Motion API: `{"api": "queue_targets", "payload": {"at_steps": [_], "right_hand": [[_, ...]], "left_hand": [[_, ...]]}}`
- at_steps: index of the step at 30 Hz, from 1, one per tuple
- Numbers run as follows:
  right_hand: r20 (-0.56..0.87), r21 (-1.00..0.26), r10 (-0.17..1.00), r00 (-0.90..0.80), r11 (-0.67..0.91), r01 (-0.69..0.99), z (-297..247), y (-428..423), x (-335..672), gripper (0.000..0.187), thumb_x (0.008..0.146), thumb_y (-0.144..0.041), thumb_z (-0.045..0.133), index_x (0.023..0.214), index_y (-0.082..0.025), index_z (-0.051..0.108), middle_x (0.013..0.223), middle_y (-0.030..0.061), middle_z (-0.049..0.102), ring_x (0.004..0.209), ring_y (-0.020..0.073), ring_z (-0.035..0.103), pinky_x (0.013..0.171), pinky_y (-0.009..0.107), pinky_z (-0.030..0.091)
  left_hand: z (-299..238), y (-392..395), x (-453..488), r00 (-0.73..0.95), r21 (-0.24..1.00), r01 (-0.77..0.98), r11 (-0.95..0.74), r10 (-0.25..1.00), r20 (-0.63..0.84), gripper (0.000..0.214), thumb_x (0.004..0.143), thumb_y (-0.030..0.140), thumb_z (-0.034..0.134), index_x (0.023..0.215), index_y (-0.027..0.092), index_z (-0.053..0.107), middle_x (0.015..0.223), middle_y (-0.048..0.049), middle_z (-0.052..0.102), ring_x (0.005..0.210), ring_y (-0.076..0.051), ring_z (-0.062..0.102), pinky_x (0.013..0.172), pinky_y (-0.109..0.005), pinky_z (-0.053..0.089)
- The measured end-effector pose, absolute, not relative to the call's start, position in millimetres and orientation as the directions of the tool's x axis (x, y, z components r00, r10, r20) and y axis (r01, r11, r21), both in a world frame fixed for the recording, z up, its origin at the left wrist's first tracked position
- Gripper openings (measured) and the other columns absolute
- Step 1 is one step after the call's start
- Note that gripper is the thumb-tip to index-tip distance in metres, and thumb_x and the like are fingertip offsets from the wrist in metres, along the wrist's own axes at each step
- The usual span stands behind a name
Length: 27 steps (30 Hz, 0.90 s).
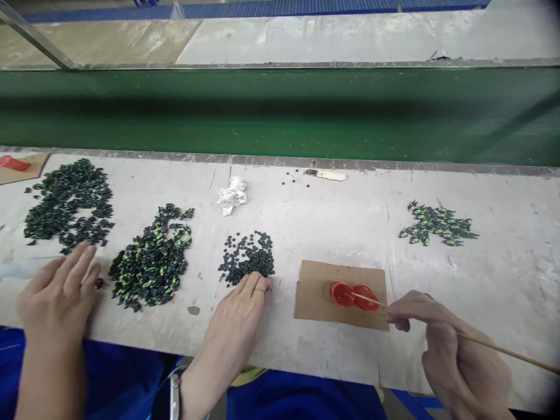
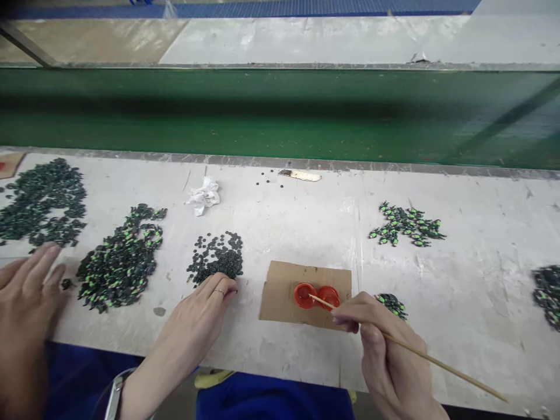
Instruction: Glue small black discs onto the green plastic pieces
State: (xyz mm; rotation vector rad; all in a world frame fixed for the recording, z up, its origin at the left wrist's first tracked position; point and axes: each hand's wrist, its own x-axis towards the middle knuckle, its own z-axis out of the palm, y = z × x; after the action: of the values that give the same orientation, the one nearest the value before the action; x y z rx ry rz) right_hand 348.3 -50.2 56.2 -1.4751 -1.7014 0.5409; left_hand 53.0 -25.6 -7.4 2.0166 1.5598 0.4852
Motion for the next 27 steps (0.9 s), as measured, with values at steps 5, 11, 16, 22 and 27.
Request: {"api": "queue_targets", "payload": {"at_steps": [5,11,16,22,27], "right_hand": [[0.304,-0.727,0.951,-0.053,0.268,0.632,31.3,-50.4,339.8,0.037,0.112,-0.024,0.036,0.086,-0.022,0.062,0.07,-0.0051,0.061,0.056,0.0092,0.059,0.05,0.019,0.051],[0.319,-0.651,0.932,-0.172,0.348,0.675,15.0,-45.9,332.1,0.033,0.112,-0.022,0.04,0.085,-0.018,0.058,0.072,-0.0048,0.057,0.059,0.0106,0.055,0.052,0.023,0.045],[0.313,-0.668,0.931,-0.19,0.358,0.652,14.3,-44.7,328.5,0.031,0.112,-0.021,0.04,0.085,-0.018,0.057,0.073,-0.0048,0.056,0.06,0.0108,0.055,0.052,0.023,0.044],[0.251,-0.772,0.965,-0.08,0.249,0.584,13.7,-48.0,329.2,0.038,0.113,-0.029,0.041,0.084,-0.018,0.061,0.071,-0.0043,0.06,0.059,0.0103,0.058,0.05,0.022,0.047],[0.15,-0.88,0.969,0.197,0.04,0.472,27.8,-53.9,325.1,0.04,0.112,-0.033,0.044,0.076,-0.021,0.057,0.067,-0.0049,0.055,0.059,0.0097,0.053,0.052,0.02,0.045]], "left_hand": [[16.7,-32.6,71.1,0.335,0.755,0.637,-0.157,0.938,-0.088,0.017,0.106,0.014,0.043,0.102,0.026,0.054,0.093,0.0012,0.061,0.078,-0.016,0.062,0.072,-0.029,0.051],[11.6,-49.0,100.9,0.36,0.866,0.491,-0.096,0.928,-0.101,0.02,0.106,0.011,0.041,0.102,0.025,0.055,0.101,-0.0036,0.065,0.087,-0.017,0.065,0.076,-0.028,0.05],[2.3,-57.4,109.5,0.315,0.913,0.408,0.002,0.939,-0.142,0.02,0.103,0.013,0.046,0.1,0.024,0.062,0.099,-0.0063,0.067,0.086,-0.021,0.065,0.076,-0.033,0.05],[0.5,-57.3,109.6,0.232,0.951,0.257,0.174,0.944,-0.236,0.013,0.099,0.017,0.058,0.097,0.024,0.069,0.096,-0.0065,0.069,0.086,-0.023,0.064,0.079,-0.034,0.048],[13.3,-57.8,113.6,0.181,0.915,0.036,0.402,0.898,-0.402,0.012,0.1,0.027,0.063,0.092,0.022,0.069,0.086,-0.0031,0.066,0.08,-0.019,0.062,0.075,-0.03,0.049]]}}
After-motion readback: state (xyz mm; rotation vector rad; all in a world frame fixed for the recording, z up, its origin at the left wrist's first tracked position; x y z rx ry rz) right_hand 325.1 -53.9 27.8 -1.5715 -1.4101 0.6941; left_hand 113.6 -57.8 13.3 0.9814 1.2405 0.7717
